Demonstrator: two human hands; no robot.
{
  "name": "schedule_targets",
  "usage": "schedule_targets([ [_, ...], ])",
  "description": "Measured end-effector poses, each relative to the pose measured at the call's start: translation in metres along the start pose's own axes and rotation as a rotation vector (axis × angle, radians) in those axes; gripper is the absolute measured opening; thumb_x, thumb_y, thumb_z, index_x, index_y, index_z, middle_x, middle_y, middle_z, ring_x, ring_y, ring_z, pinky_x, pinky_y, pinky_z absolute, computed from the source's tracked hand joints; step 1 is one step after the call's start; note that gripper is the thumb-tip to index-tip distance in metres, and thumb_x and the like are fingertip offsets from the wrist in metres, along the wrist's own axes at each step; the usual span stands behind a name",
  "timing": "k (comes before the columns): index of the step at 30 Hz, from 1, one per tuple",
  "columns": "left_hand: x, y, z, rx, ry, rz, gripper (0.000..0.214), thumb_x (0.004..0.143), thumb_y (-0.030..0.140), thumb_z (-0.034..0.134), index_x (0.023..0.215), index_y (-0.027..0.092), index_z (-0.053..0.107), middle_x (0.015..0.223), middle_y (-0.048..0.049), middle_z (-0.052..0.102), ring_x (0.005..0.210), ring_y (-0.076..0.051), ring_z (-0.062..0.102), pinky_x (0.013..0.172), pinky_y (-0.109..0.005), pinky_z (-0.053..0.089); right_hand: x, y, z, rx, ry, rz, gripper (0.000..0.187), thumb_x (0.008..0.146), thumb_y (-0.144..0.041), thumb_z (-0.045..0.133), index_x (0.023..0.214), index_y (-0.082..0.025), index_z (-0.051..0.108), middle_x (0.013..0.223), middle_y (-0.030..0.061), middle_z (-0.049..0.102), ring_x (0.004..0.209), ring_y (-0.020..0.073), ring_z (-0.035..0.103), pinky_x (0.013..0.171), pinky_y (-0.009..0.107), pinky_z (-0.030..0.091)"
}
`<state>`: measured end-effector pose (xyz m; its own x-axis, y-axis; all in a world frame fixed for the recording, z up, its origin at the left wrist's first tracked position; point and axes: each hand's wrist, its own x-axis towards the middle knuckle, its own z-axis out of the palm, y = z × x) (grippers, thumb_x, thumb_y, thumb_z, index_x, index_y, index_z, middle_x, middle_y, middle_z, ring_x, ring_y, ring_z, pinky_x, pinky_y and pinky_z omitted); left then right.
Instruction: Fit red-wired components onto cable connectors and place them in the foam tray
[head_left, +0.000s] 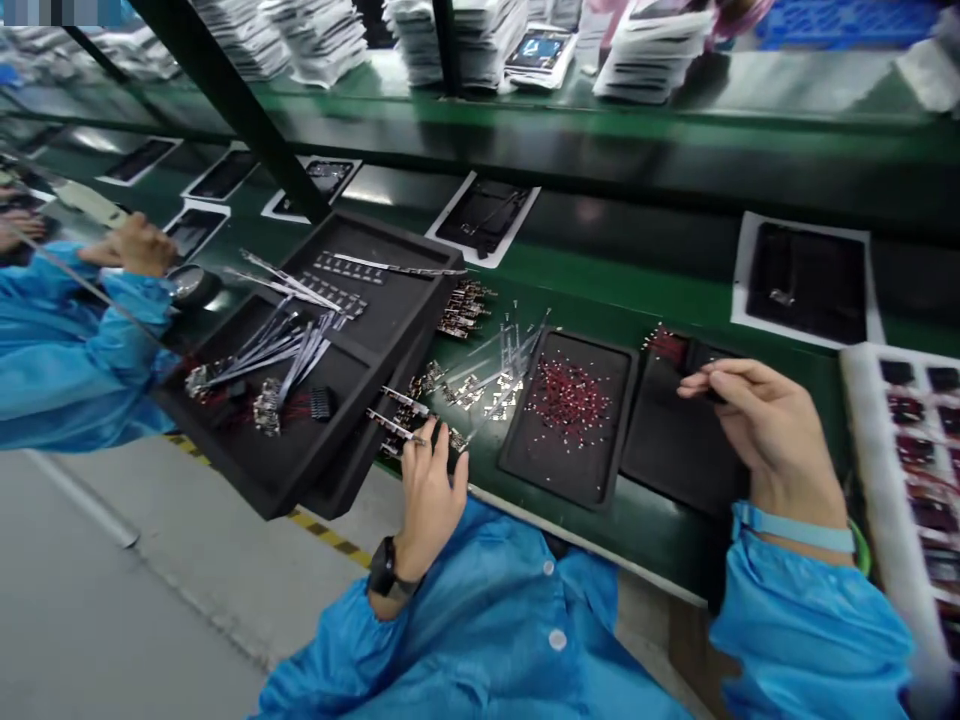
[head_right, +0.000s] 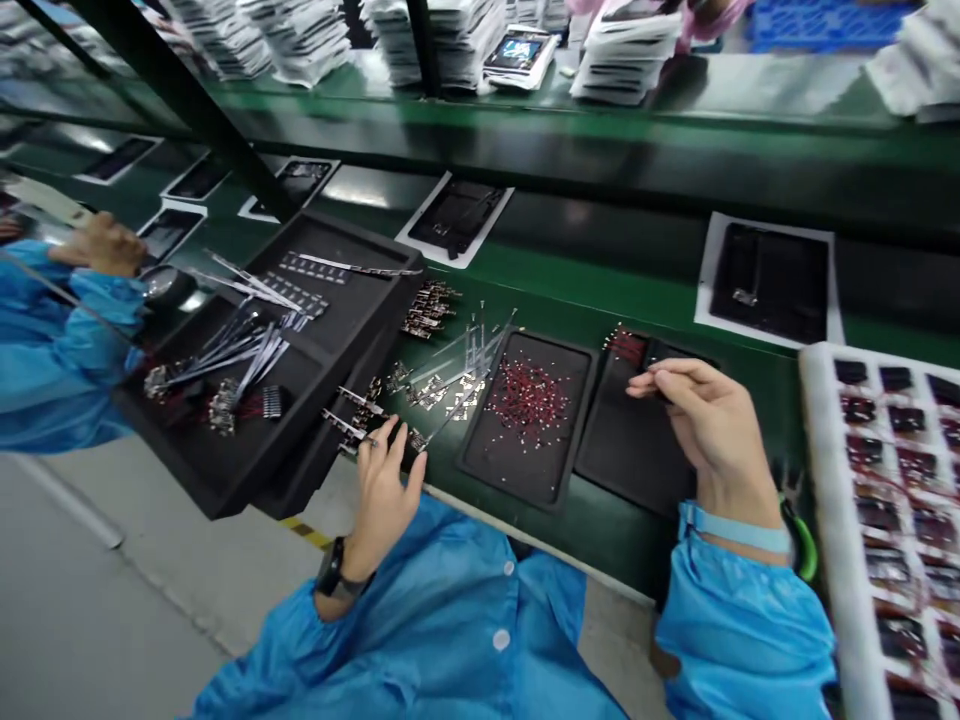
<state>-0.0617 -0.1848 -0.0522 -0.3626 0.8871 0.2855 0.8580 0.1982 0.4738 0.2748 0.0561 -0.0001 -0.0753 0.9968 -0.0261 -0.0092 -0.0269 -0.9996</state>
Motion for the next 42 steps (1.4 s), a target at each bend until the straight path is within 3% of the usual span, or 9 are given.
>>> schedule_targets([
  [5,0.013,-0.005,0.013,-0.045,0.044,-0.037,0.029,0.097,0.027,0.061,0.125,0.019,0.067,0.140,-0.0187,0.062,0.132,-0.039,0.054,0.109,-0.060,0.043,-0.005,-0.004,0.040,0.010,-0.217,0.052,0.029,0.077,-0.041,0.088,0.094,-0.020,0.076,0.080,0.0082,0.078,0.073,0.0225,0.074,0.078,0.038,0.060],
  [9,0.010,-0.001,0.008,-0.317,0.028,-0.134,0.012,0.097,0.029,0.062,0.107,0.023,0.068,0.102,-0.0080,0.072,0.095,-0.026,0.069,0.087,-0.042,0.055,-0.013,0.001,0.060,0.001,-0.305,0.070,0.030,0.085,-0.046,0.081,0.087,-0.019,0.068,0.069,0.0035,0.072,0.060,0.0175,0.065,0.065,0.032,0.054],
  [11,0.008,0.008,0.001,-0.464,-0.041,-0.190,0.008,0.097,0.029,0.065,0.101,0.023,0.068,0.092,-0.0045,0.071,0.083,-0.021,0.068,0.079,-0.036,0.055,-0.016,0.002,0.065,0.008,-0.336,0.090,0.031,0.087,-0.047,0.079,0.089,-0.018,0.067,0.064,0.0010,0.069,0.054,0.0150,0.060,0.059,0.029,0.050],
  [16,0.019,0.049,-0.019,-0.849,-0.068,-0.268,0.012,0.091,0.025,0.073,0.098,0.023,0.064,0.103,-0.0057,0.075,0.098,-0.022,0.072,0.089,-0.035,0.058,-0.024,0.002,0.068,0.051,-0.424,0.111,0.030,0.093,-0.043,0.074,0.104,-0.016,0.070,0.064,0.0010,0.070,0.055,0.0142,0.061,0.059,0.027,0.048],
  [21,0.082,0.090,-0.014,-1.024,-0.169,-0.220,0.017,0.087,0.024,0.078,0.093,0.022,0.063,0.095,-0.0048,0.077,0.086,-0.019,0.074,0.078,-0.031,0.059,-0.028,0.001,0.069,0.043,-0.390,0.098,0.029,0.091,-0.044,0.075,0.097,-0.017,0.069,0.065,-0.0008,0.067,0.055,0.0126,0.058,0.056,0.026,0.046],
  [25,0.142,0.118,0.012,-1.037,-0.340,-0.101,0.018,0.081,0.025,0.083,0.088,0.019,0.067,0.085,-0.0044,0.076,0.082,-0.019,0.074,0.075,-0.028,0.057,-0.030,0.000,0.069,-0.045,-0.300,0.046,0.029,0.091,-0.044,0.074,0.098,-0.016,0.073,0.052,-0.0076,0.047,0.047,0.0089,0.039,0.048,0.023,0.029],
  [28,0.167,0.133,0.036,-1.125,-0.411,-0.111,0.022,0.078,0.024,0.083,0.088,0.018,0.065,0.082,-0.0035,0.075,0.074,-0.016,0.071,0.067,-0.025,0.054,-0.031,0.000,0.068,-0.112,-0.244,0.003,0.029,0.090,-0.044,0.074,0.094,-0.016,0.076,0.056,-0.0050,0.051,0.050,0.0097,0.040,0.050,0.025,0.028],
  [34,0.164,0.139,0.067,-1.333,-0.601,-0.266,0.029,0.074,0.026,0.085,0.090,0.018,0.062,0.080,-0.0023,0.074,0.063,-0.013,0.067,0.061,-0.025,0.054,-0.033,0.000,0.068,-0.237,-0.169,-0.058,0.026,0.089,-0.043,0.074,0.088,-0.018,0.078,0.063,-0.0002,0.059,0.057,0.0130,0.046,0.055,0.027,0.035],
  [42,0.160,0.135,0.067,-1.373,-0.660,-0.330,0.030,0.071,0.022,0.088,0.088,0.017,0.064,0.068,0.0017,0.070,0.060,-0.012,0.067,0.062,-0.024,0.054,-0.038,-0.003,0.071,-0.262,-0.180,-0.018,0.024,0.089,-0.040,0.073,0.086,-0.016,0.077,0.056,-0.0030,0.049,0.052,0.0106,0.036,0.051,0.027,0.025],
])
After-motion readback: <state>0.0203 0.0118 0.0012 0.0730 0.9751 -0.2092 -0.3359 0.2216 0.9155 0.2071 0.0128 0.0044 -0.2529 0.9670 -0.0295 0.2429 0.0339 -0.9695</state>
